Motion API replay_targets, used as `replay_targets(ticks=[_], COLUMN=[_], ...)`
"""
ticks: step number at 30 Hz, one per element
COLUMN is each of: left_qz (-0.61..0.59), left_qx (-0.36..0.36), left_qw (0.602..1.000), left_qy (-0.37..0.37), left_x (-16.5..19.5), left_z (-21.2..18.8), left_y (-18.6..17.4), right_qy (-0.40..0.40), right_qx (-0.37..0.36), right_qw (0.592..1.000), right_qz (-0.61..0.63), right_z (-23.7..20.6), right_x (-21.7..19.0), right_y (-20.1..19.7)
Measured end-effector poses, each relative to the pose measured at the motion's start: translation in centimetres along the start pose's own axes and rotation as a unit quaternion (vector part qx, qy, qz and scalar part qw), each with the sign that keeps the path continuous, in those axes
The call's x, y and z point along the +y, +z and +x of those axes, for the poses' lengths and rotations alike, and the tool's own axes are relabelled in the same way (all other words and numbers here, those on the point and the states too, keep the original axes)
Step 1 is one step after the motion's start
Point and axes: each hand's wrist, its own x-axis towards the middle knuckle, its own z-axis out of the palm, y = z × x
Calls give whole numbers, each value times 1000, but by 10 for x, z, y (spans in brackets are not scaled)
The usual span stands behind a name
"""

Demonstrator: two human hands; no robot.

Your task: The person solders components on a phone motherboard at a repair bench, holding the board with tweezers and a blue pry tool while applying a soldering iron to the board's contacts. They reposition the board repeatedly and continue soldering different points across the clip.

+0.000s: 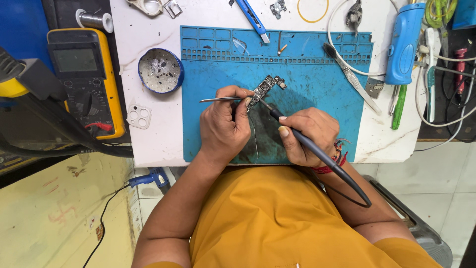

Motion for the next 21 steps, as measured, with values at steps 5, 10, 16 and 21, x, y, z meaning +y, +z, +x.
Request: replay_targets(ticks=[5,10,16,21], left_qz=[-3,-2,6,2], left_qx=[2,1,-1,3], left_qw=[1000,1000,1000,1000], left_qy=[3,9,-7,5], left_x=[-2,-1,-1,-1], left_z=[0,0,0,0], left_y=[-1,-1,-1,-1], right_qy=[2,3,9,8], right_qx=[1,-3,3,-5], right_qw=[1000,1000,1000,1000], right_qz=[-11,-6,-7,-7], right_z=[0,-1,-1,0], right_x=[1,2,0,0], right_y=[2,1,2,1])
